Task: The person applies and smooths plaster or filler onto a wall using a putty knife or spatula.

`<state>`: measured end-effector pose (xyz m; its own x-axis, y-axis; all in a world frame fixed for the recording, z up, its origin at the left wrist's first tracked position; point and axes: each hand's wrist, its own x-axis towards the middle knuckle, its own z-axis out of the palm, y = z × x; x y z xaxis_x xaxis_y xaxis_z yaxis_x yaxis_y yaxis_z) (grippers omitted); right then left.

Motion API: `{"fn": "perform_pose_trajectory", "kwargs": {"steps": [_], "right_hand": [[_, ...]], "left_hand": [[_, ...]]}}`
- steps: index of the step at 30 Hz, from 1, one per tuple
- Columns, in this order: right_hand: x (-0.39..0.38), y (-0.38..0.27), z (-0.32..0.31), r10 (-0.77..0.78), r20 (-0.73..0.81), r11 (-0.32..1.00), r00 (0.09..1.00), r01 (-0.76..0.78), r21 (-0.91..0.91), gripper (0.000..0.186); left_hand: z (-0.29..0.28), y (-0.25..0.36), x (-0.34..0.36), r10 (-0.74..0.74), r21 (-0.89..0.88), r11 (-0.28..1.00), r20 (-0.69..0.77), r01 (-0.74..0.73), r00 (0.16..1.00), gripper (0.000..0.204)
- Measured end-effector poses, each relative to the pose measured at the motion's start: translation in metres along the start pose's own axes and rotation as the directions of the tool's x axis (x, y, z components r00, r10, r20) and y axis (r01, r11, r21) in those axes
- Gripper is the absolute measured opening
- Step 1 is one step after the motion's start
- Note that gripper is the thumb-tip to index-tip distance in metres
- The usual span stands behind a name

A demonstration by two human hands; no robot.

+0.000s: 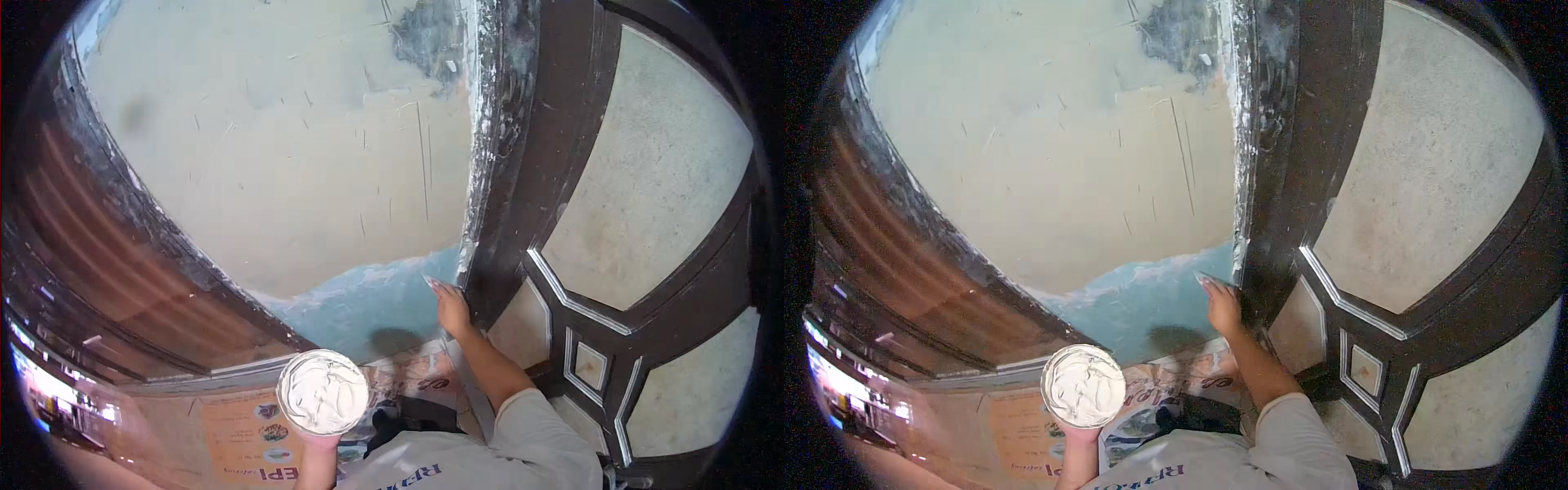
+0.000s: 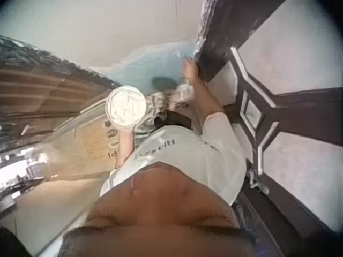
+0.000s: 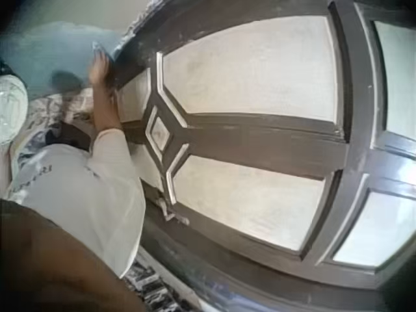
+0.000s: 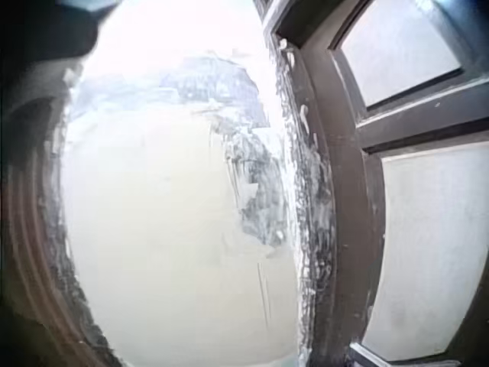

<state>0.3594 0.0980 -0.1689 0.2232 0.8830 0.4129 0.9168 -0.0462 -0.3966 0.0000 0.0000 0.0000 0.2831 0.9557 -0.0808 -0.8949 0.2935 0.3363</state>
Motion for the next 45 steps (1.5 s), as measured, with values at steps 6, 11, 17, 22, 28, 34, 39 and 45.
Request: {"fn": "perform_pose_trajectory", "kwargs": {"steps": [6,11,17,22,28,34,39,45], "right_hand": [[0.004,-0.033,-0.039,0.303,0.299,0.215,0.905,-0.370,0.904,0.038],[0.014,-0.094,-0.120,0.256,0.318,-0.107,0.913,-0.300,0.948,0.038],[0.004,-0.147,-0.166,-0.021,0.264,-0.133,0.964,-0.265,0.955,0.036],[0.004,-0.174,-0.175,-0.064,0.191,-0.065,0.979,-0.195,0.979,0.035],[0.013,-0.169,-0.174,-0.071,0.082,0.116,0.994,-0.074,0.990,0.035],[0.104,-0.150,-0.229,-0.073,-0.541,0.861,0.838,0.327,0.390,0.031],[0.186,-0.142,-0.259,-0.294,-0.691,0.954,0.661,0.249,-0.168,0.050],[0.118,-0.085,-0.086,-0.107,-0.467,0.961,0.878,-0.029,-0.276,0.042]], "left_hand": [[0.007,-0.008,-0.011,-0.015,-0.052,0.999,0.007,0.015,1.000,0.069],[0.016,-0.011,-0.004,0.008,0.057,0.998,0.055,-0.011,0.998,0.064],[0.024,-0.004,0.014,-0.073,-0.002,0.997,0.068,0.074,0.995,0.061],[0.035,0.007,0.027,-0.134,-0.130,0.980,0.126,0.150,0.983,0.063],[0.043,0.020,0.035,-0.204,-0.190,0.954,0.148,0.230,0.968,0.065],[0.019,0.033,0.035,-0.127,-0.107,0.984,0.131,0.142,0.983,0.065],[0.013,0.034,0.031,-0.076,0.061,0.996,0.200,0.065,0.977,0.065],[-0.013,0.041,0.026,-0.002,0.003,1.000,0.022,0.001,1.000,0.063]]}}
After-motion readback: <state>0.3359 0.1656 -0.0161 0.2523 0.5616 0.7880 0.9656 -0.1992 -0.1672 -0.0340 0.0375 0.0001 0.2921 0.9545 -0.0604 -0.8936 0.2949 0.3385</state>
